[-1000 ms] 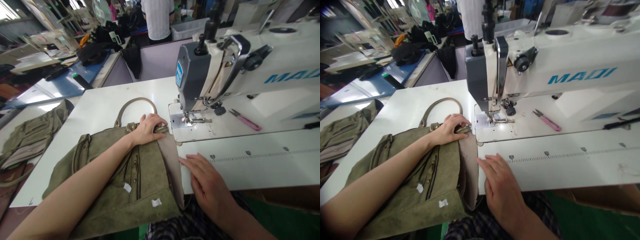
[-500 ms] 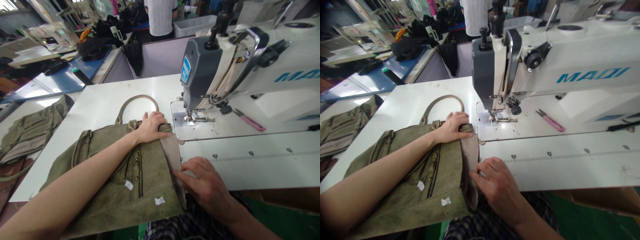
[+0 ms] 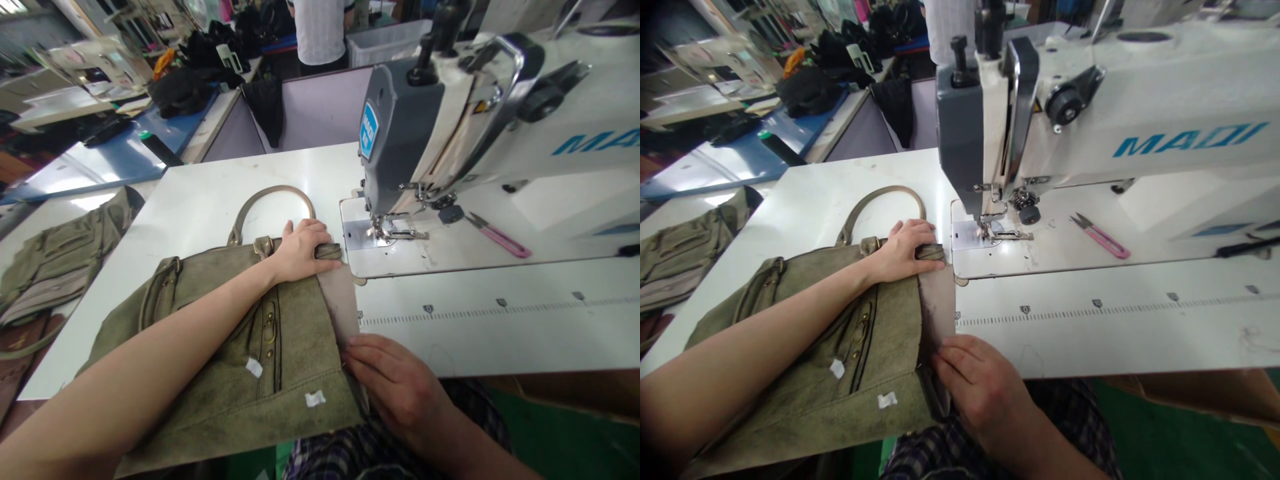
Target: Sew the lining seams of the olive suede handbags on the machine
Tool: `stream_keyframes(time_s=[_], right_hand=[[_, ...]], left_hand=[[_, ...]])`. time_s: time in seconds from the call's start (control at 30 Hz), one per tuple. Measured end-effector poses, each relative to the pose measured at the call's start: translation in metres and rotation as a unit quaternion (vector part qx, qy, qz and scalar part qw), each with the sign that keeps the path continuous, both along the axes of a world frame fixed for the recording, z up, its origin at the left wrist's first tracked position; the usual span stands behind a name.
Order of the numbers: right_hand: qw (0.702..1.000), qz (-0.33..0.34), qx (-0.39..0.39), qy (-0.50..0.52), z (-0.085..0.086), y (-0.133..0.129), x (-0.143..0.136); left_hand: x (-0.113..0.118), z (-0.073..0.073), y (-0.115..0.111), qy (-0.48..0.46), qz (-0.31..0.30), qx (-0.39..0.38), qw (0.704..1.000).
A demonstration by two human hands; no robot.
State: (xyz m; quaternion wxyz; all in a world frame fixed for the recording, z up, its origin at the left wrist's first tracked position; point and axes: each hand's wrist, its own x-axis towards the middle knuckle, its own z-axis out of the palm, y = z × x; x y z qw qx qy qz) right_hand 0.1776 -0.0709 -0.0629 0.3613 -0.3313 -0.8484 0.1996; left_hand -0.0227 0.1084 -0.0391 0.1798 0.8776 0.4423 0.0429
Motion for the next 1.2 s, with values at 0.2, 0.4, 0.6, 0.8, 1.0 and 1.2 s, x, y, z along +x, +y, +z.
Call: stream_keyframes(time_s=[0.2, 0.4, 0.6, 0.8, 1.0, 1.2], right_hand=[[0.995, 0.027, -0.017, -0.093, 0.001, -0.008, 0.001], [0.992, 0.013, 0.106, -0.068, -0.009, -0.006, -0.003], [0.987, 0.045, 0.127, -0.087, -0.002, 0.051, 0.022], [0.976, 0.063, 0.157, -0.135, -0.007, 0.111, 0.032], [0.987, 0.018, 0.099, -0.126, -0.007, 0.062, 0.048], [0.99, -0.002, 0.083, -0.115, -0.002, 0.056, 0.055]], left_hand=[[0.001, 0.001, 0.001, -0.006, 0.004, -0.009, 1.0], [0.002, -0.001, -0.004, -0.011, 0.007, 0.001, 1.0], [0.009, -0.007, 0.032, -0.009, 0.035, 0.045, 0.998], [0.039, -0.005, 0.099, -0.007, 0.042, 0.075, 0.996], [0.067, -0.007, 0.068, -0.006, 0.0, 0.055, 0.998], [0.065, -0.008, 0.058, -0.021, 0.023, 0.049, 0.998]])
